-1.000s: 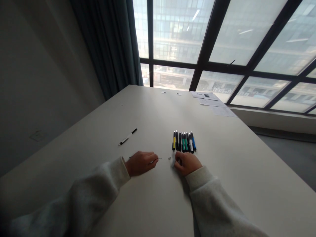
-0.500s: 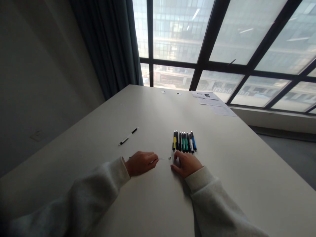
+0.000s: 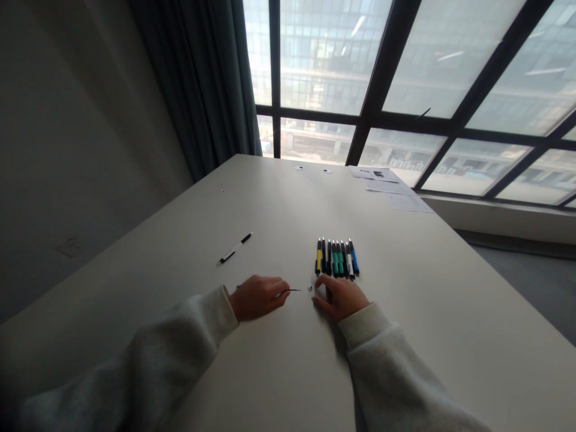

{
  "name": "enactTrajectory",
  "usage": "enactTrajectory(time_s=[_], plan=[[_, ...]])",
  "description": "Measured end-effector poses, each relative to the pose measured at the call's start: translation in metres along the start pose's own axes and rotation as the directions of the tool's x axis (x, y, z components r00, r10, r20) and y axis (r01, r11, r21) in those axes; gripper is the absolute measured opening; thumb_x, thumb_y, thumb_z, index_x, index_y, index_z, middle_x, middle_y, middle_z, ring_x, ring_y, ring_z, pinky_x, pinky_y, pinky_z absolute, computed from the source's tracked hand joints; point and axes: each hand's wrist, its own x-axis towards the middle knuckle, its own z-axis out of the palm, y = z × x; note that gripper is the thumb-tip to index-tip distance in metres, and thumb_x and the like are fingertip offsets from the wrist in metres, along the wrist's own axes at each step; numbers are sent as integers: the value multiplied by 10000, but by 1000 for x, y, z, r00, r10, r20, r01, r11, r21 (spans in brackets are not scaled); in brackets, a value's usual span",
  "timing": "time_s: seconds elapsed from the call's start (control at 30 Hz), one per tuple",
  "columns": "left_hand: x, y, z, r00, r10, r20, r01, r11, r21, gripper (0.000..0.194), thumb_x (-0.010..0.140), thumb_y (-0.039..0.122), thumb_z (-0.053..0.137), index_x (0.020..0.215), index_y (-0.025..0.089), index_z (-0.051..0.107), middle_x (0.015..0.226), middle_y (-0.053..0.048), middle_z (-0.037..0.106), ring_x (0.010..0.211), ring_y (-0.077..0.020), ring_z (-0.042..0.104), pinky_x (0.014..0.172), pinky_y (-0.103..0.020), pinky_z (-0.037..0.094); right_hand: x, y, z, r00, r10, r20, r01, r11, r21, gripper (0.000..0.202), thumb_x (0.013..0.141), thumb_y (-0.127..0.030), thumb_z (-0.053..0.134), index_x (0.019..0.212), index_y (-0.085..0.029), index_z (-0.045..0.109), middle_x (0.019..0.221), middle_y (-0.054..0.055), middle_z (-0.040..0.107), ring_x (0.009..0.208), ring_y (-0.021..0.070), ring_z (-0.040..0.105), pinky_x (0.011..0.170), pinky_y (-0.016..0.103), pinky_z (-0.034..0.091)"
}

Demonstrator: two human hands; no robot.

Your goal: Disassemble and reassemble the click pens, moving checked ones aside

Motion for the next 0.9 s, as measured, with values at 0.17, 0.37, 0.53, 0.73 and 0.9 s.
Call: enactTrajectory(time_s=[0.17,0.37,0.53,0.73,0.9], plan=[[0,0,0,1000,0,3,0,1000,-4,212,960,287,465,829,192,603,737,11,651,606,-113,590,514,-227,352,1,2,1,1000,-19,-12,19,1000,5,260,851,-357,586,1048,-193,629,618,-21,599,554,148,535,560,254,329],[0,1,-1,1000,0,0,0,1000,-8,198,954,276,472,831,190,602,730,11,646,604,-111,590,518,-220,362,-2,0,0,996,-36,-78,42,995,86,309,824,-315,602,1098,-171,602,594,-40,558,520,132,497,544,249,341],[0,2,-1,1000,7,-9,-7,1000,-13,190,948,270,480,823,191,600,714,13,638,591,-110,590,514,-219,364,-7,-19,-3,939,-140,-313,192,971,140,222,882,-307,568,1050,-168,610,715,6,579,538,116,480,553,247,399],[-2,3,-1,999,43,-27,-44,999,-25,215,962,309,464,853,196,611,730,5,639,626,-117,609,533,-228,390,-5,-40,9,913,-246,-325,309,938,160,196,943,-330,562,1036,-181,648,954,85,667,601,115,557,609,262,480],[-2,3,0,999,33,-36,-35,999,-42,216,962,325,471,856,206,617,736,12,646,637,-112,614,543,-226,389,-4,-40,8,890,-251,-381,362,897,255,134,945,-244,539,948,-184,658,868,69,665,612,123,575,597,261,487]])
